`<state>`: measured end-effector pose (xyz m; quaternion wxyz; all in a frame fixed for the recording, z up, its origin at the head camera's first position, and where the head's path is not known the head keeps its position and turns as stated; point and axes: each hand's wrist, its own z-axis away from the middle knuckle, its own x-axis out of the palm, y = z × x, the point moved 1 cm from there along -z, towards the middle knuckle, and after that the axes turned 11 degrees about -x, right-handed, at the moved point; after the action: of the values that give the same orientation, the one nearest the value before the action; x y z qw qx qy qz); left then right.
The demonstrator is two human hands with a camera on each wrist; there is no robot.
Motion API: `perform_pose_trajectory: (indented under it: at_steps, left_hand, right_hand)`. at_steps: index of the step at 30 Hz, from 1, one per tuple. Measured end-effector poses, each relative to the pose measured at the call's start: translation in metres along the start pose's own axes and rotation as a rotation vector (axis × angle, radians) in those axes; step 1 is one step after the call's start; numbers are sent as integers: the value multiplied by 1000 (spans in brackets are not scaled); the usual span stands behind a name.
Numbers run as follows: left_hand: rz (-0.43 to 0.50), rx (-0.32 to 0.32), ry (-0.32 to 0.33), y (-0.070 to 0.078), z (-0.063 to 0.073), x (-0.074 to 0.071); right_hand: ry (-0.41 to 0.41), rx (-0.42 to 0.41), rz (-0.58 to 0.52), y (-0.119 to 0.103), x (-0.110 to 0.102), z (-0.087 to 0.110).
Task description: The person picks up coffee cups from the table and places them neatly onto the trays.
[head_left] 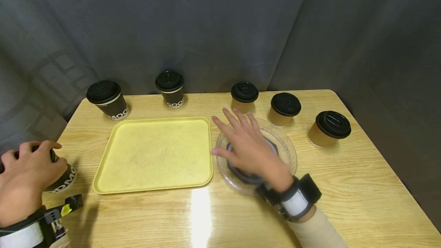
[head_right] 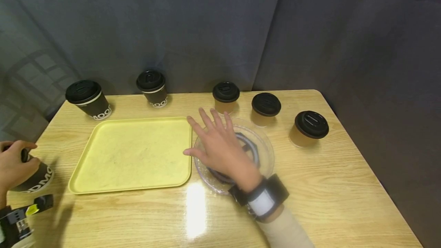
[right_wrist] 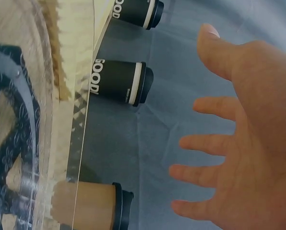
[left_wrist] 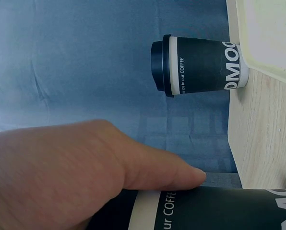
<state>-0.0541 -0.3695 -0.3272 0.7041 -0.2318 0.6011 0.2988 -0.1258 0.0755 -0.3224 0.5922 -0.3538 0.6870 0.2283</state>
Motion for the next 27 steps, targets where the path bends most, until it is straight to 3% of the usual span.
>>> perform_pose_trajectory:
  at_steps: [7, 27]
  left_hand:
    - [16, -43, -20, 3, 2, -1]
    - [8, -47, -30, 3, 1, -2]
  right_hand:
    - [-2, -26, -1, -7, 2, -2]
    - [-52, -66, -32, -28, 5, -2]
